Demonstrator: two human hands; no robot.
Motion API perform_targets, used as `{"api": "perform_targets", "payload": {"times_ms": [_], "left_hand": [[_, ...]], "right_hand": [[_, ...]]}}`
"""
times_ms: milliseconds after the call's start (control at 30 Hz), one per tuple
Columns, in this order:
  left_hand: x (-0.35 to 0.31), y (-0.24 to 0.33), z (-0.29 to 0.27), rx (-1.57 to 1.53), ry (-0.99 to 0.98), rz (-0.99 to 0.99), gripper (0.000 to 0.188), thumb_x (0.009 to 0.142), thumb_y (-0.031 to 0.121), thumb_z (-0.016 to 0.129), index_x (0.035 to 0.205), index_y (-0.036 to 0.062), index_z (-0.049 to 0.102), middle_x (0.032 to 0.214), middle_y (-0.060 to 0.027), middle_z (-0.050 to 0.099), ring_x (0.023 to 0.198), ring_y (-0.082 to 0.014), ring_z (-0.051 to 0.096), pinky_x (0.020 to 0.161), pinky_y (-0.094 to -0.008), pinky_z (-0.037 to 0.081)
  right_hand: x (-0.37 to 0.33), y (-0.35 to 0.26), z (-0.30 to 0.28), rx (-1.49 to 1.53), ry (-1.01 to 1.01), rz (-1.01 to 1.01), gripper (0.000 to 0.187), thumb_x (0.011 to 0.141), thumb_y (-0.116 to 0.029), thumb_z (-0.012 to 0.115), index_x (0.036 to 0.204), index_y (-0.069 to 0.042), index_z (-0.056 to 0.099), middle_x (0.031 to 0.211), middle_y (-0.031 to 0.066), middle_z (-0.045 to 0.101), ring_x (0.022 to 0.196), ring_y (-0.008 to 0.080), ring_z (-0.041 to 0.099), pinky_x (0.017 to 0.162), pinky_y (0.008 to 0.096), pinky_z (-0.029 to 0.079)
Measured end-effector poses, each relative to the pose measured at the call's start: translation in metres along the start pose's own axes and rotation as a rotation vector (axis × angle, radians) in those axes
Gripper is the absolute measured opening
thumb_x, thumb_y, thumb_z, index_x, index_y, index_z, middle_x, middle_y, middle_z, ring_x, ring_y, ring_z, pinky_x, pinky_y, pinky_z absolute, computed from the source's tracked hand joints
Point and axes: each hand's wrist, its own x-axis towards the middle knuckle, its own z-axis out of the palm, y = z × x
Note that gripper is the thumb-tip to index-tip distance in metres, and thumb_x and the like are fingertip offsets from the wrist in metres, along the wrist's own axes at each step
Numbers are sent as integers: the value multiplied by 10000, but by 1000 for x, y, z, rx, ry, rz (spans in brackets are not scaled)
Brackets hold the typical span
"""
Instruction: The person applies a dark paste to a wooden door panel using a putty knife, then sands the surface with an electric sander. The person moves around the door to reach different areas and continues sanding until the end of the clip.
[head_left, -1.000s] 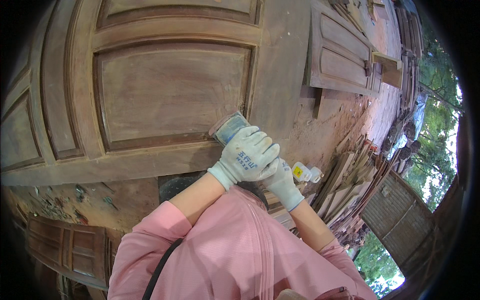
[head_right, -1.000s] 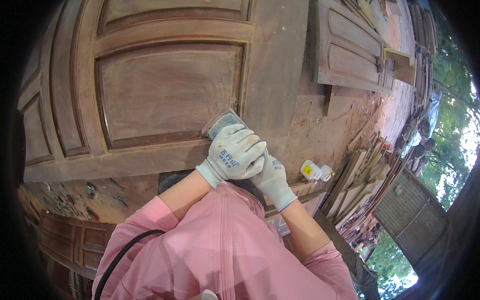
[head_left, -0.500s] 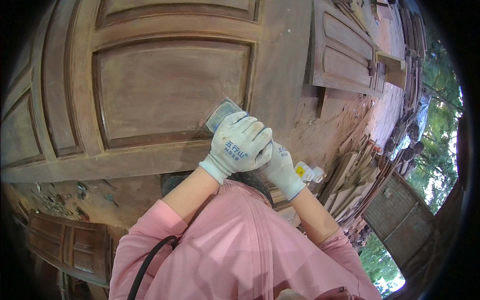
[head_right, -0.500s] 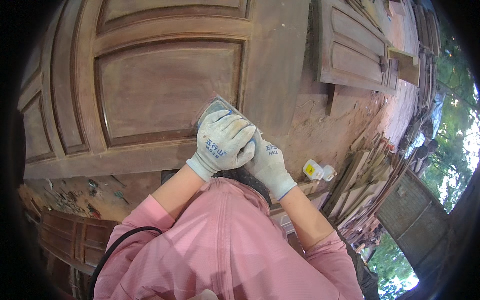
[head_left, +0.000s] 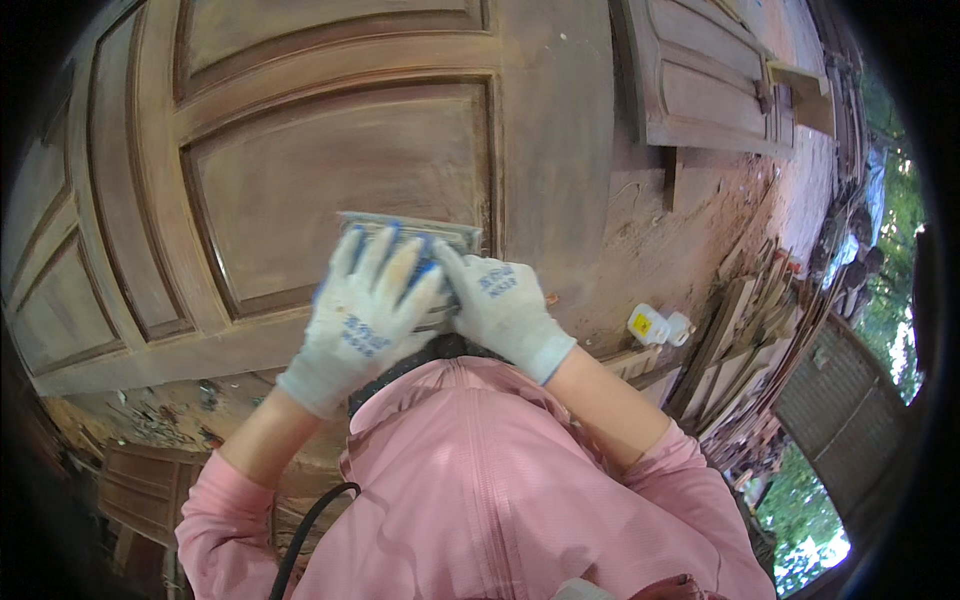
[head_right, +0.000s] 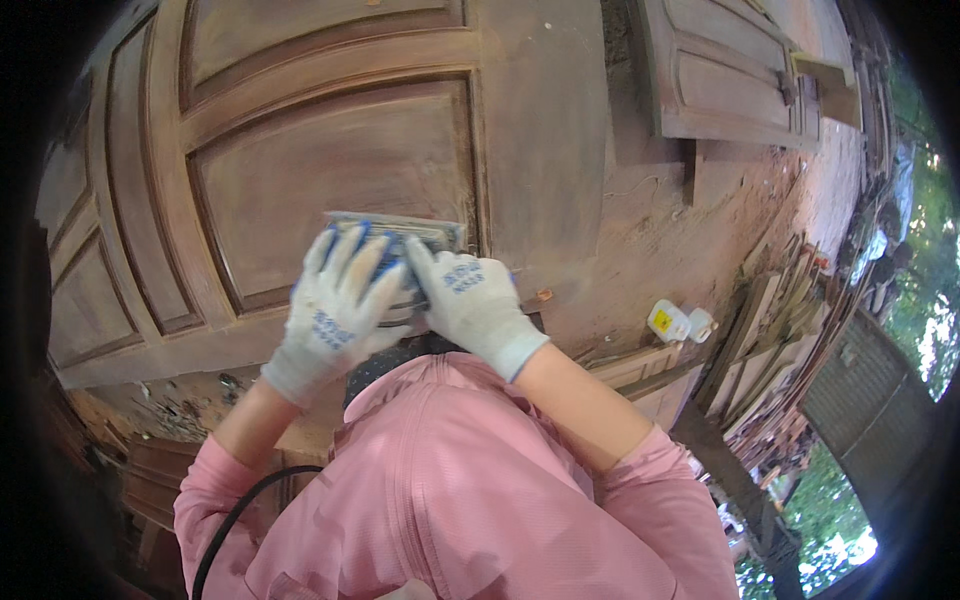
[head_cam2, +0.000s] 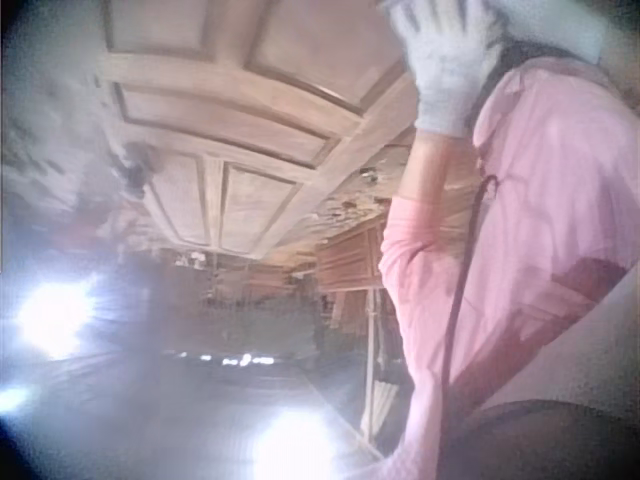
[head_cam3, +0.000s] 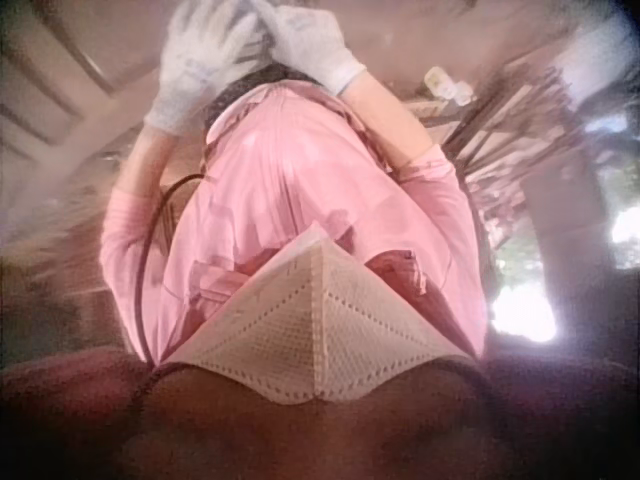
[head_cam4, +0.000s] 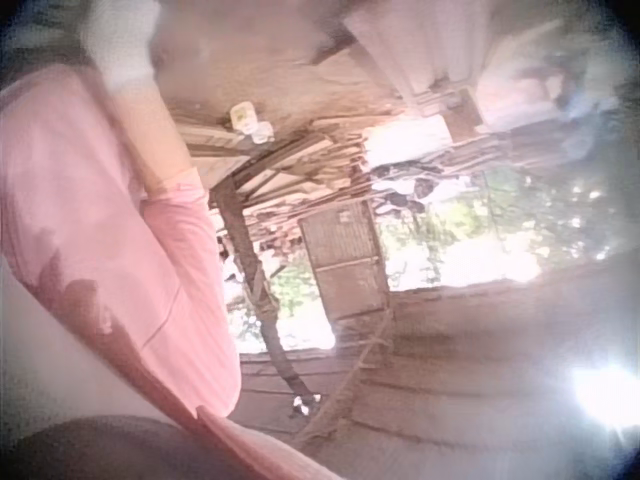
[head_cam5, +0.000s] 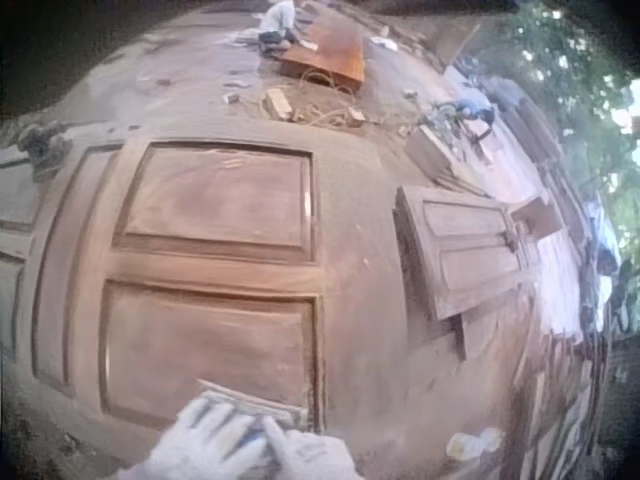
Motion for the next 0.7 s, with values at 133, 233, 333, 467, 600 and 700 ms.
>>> {"api": "perform_targets", "payload": {"times_ms": [133, 233, 333, 467, 600, 700], "left_hand": [[-10, -21, -17, 28, -149, -77, 780, 659, 380, 929, 1323, 68, 663, 1357, -156, 659, 1268, -341, 651, 1123, -504, 489], [7, -19, -15, 42, -162, -69, 750, 657, 380, 919, 1304, 83, 680, 1344, -152, 673, 1268, -332, 656, 1040, -459, 542], [30, -7, -4, 14, -118, -37, 731, 717, 474, 898, 1321, 133, 666, 1313, -146, 676, 1187, -337, 684, 943, -454, 566], [34, -9, -9, 38, -165, -15, 782, 653, 420, 916, 1316, 91, 664, 1321, -161, 675, 1210, -357, 673, 965, -462, 558], [33, -18, -17, 58, -190, 5, 818, 645, 421, 926, 1335, 85, 643, 1325, -166, 668, 1203, -370, 674, 943, -469, 561], [44, -10, -10, 23, -185, 38, 830, 644, 414, 929, 1346, 85, 633, 1334, -167, 661, 1202, -373, 674, 943, -470, 558]], "right_hand": [[26, -14, -5, -12, 29, -147, 705, 867, -220, 714, 1523, -48, 522, 1052, 127, 757, 930, 286, 764, 786, 432, 599], [28, 1, -10, -17, 62, -198, 615, 918, -210, 662, 1501, -44, 556, 1017, 124, 765, 863, 280, 773, 729, 425, 608], [20, 21, -27, -27, -34, -119, 579, 936, -224, 648, 1483, -47, 576, 1017, 127, 767, 873, 286, 774, 711, 441, 611], [21, 29, -18, 70, 109, -232, 576, 930, -170, 656, 1477, -19, 564, 1024, 135, 768, 902, 289, 774, 749, 428, 599], [33, 23, -23, 95, 47, -255, 625, 925, -214, 683, 1494, -2, 536, 1030, 149, 765, 946, 295, 774, 772, 437, 594], [23, 36, -25, 172, 16, -198, 643, 920, -230, 691, 1497, 3, 530, 1032, 152, 763, 939, 293, 773, 773, 434, 598]]}}
